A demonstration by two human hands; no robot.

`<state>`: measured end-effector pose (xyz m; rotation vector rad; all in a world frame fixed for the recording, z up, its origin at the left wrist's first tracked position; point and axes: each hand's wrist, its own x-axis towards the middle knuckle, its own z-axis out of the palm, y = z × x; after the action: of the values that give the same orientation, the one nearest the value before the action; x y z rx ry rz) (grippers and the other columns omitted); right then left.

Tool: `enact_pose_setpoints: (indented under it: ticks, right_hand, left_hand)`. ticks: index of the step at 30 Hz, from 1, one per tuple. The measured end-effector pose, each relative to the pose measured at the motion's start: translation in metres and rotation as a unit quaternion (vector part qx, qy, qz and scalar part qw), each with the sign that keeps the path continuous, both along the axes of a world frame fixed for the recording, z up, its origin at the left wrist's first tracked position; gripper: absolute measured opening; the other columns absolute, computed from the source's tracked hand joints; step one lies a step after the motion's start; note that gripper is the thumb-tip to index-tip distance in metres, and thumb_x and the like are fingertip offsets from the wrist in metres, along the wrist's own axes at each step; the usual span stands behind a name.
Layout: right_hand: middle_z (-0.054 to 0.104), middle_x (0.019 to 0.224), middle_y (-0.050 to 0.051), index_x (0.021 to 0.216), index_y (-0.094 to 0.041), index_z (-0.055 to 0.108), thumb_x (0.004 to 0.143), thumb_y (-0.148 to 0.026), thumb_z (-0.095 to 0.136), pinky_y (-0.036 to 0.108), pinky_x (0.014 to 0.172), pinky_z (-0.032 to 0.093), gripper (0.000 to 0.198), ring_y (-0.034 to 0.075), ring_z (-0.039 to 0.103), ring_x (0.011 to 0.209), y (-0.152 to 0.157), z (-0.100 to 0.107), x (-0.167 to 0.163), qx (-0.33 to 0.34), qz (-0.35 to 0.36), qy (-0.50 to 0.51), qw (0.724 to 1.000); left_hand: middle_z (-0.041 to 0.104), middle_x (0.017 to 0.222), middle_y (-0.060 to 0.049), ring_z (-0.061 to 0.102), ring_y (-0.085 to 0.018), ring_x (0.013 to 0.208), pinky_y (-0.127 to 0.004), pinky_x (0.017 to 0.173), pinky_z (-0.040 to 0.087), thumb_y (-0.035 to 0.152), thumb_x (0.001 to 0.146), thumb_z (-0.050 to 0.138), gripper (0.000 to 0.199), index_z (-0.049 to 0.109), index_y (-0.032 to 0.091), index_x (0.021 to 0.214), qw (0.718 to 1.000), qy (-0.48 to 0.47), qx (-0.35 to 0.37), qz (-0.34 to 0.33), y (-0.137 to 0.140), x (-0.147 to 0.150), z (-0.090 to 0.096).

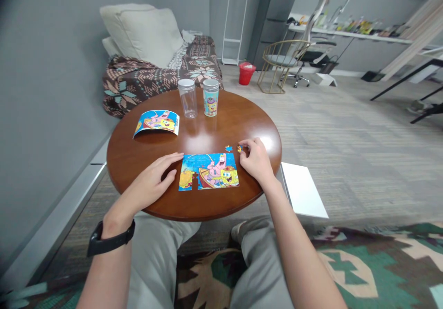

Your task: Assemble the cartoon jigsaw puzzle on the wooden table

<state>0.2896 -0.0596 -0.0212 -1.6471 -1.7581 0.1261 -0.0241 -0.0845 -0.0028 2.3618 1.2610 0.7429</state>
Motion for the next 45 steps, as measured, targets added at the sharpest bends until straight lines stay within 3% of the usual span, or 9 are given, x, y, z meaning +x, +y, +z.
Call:
enact_pose_setpoints:
  ticks: [4,8,10,15,21,26,29,35,45]
  right_hand:
    - [0.062,0.096,0.01,0.096,-0.018,0.071,0.077,-0.015,0.056,0.043,0.089,0.053,0.024,0.025,0.063,0.087,0.001,-0.001,-0.002,0.004,0.001,0.001,1.0]
    - [0.062,0.099,0.011,0.1,-0.017,0.069,0.078,-0.014,0.056,0.043,0.089,0.053,0.026,0.025,0.062,0.09,0.002,-0.004,-0.003,0.017,0.005,0.004,1.0]
    - [0.062,0.1,0.011,0.101,-0.016,0.068,0.079,-0.014,0.055,0.042,0.089,0.052,0.026,0.025,0.062,0.092,0.002,-0.005,-0.004,0.016,0.006,0.002,1.0]
    - [0.063,0.101,0.012,0.104,-0.014,0.067,0.087,-0.02,0.052,0.041,0.095,0.049,0.023,0.025,0.061,0.097,0.006,-0.007,-0.003,0.013,0.02,-0.002,1.0]
    - [0.062,0.104,0.011,0.108,-0.018,0.07,0.092,-0.027,0.055,0.041,0.097,0.048,0.024,0.025,0.059,0.102,0.009,-0.008,-0.005,-0.003,0.01,-0.012,1.0]
    - [0.061,0.111,0.013,0.107,-0.02,0.073,0.092,-0.026,0.057,0.044,0.096,0.049,0.023,0.028,0.057,0.106,0.002,-0.002,-0.01,0.028,0.033,-0.08,0.996]
    - [0.062,0.124,0.013,0.109,-0.021,0.073,0.095,-0.023,0.053,0.047,0.098,0.048,0.025,0.03,0.056,0.115,-0.002,0.001,-0.014,0.049,0.058,-0.106,0.991]
    - [0.064,0.137,0.009,0.118,-0.02,0.071,0.098,-0.017,0.043,0.049,0.107,0.044,0.034,0.029,0.052,0.132,-0.004,-0.003,-0.016,0.027,0.134,-0.137,0.981]
    - [0.067,0.133,0.009,0.123,-0.018,0.07,0.099,-0.018,0.041,0.047,0.109,0.044,0.038,0.028,0.056,0.131,-0.003,-0.005,-0.014,0.022,0.16,-0.128,0.979]
  left_hand:
    - [0.063,0.137,-0.012,0.057,-0.026,0.13,-0.046,0.114,0.044,0.026,0.094,0.041,0.042,0.059,0.016,0.13,0.999,0.014,-0.019,0.023,0.0,-0.001,0.002]
    - [0.068,0.127,-0.012,0.063,-0.027,0.119,-0.044,0.105,0.049,0.032,0.092,0.045,0.038,0.064,0.017,0.121,0.997,0.035,-0.062,-0.012,0.013,-0.003,0.019]
    - [0.071,0.116,-0.01,0.067,-0.027,0.107,-0.042,0.097,0.053,0.037,0.089,0.05,0.033,0.067,0.018,0.109,0.995,0.037,-0.092,-0.031,0.029,0.0,0.03]
    - [0.072,0.09,-0.008,0.066,-0.021,0.085,-0.031,0.08,0.051,0.034,0.088,0.047,0.024,0.063,0.018,0.082,0.993,-0.062,-0.095,0.014,0.081,0.032,0.042]
    - [0.053,0.062,-0.002,0.05,-0.017,0.065,-0.03,0.065,0.036,0.024,0.091,0.038,0.032,0.039,0.022,0.059,0.981,-0.077,0.056,0.166,0.098,0.051,0.021]
    - [0.044,0.056,0.001,0.045,-0.015,0.059,-0.03,0.061,0.031,0.023,0.092,0.038,0.035,0.033,0.022,0.057,0.986,-0.068,0.049,0.145,0.093,0.042,0.011]
    - [0.055,0.062,-0.003,0.05,-0.017,0.063,-0.032,0.061,0.029,0.023,0.093,0.039,0.035,0.041,0.021,0.058,0.985,0.034,0.081,0.15,0.09,0.047,0.01]
    - [0.07,0.083,-0.014,0.063,-0.025,0.078,-0.036,0.067,0.034,0.021,0.095,0.04,0.032,0.065,0.014,0.076,0.946,0.234,0.198,0.106,0.087,0.066,0.007]
    - [0.068,0.08,-0.016,0.062,-0.027,0.079,-0.038,0.067,0.033,0.018,0.094,0.043,0.031,0.07,0.01,0.082,0.926,0.272,0.244,0.101,0.08,0.068,0.01]
